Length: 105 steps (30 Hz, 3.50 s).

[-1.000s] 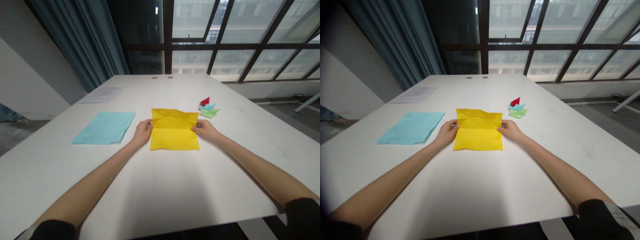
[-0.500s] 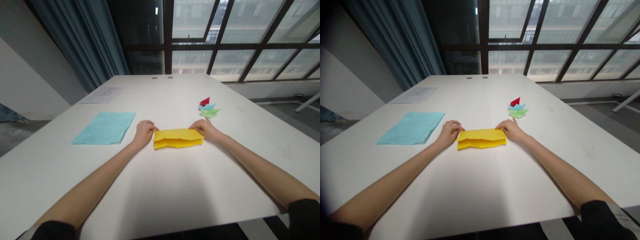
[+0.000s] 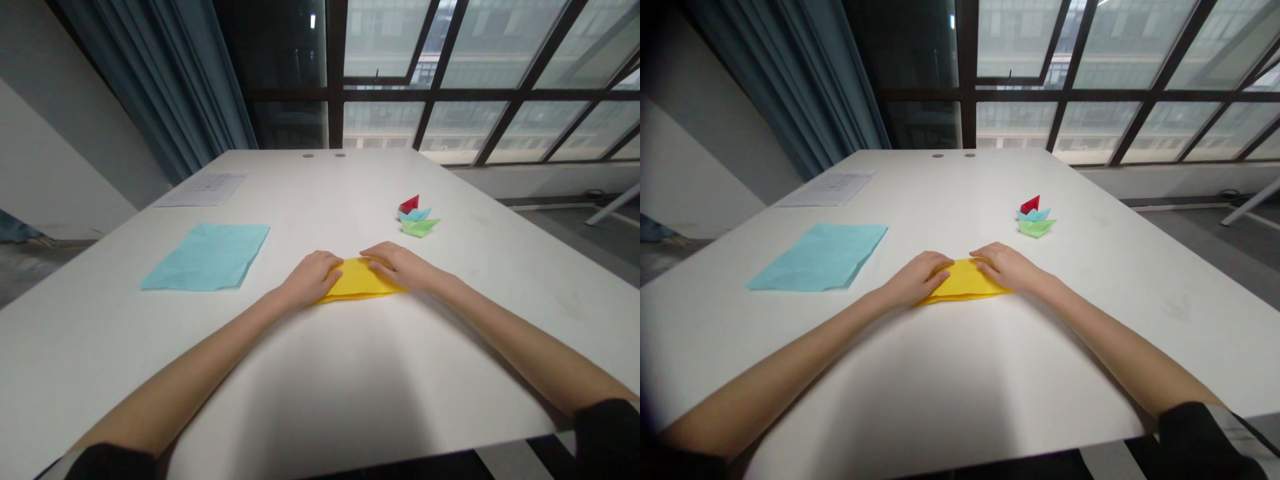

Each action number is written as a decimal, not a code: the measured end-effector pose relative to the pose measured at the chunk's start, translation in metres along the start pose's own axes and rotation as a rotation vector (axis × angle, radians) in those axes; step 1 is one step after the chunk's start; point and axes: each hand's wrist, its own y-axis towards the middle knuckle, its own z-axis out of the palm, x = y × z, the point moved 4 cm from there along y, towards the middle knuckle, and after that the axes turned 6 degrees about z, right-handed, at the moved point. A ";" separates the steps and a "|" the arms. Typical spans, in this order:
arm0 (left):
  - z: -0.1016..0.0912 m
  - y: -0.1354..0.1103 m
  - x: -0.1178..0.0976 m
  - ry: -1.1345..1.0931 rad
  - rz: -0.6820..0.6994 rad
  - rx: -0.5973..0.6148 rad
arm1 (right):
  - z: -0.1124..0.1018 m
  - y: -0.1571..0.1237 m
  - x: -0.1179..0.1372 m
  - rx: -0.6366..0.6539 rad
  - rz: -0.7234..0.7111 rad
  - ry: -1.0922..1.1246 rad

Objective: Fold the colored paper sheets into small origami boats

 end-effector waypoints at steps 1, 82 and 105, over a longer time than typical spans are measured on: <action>0.004 0.000 -0.004 0.036 0.015 0.030 | 0.005 0.000 0.007 0.023 -0.018 -0.009; 0.014 -0.036 0.023 0.117 -0.062 0.237 | -0.016 -0.019 0.002 -0.077 -0.081 0.033; 0.015 -0.034 0.023 0.099 -0.091 0.234 | 0.000 -0.017 0.041 0.115 -0.197 -0.195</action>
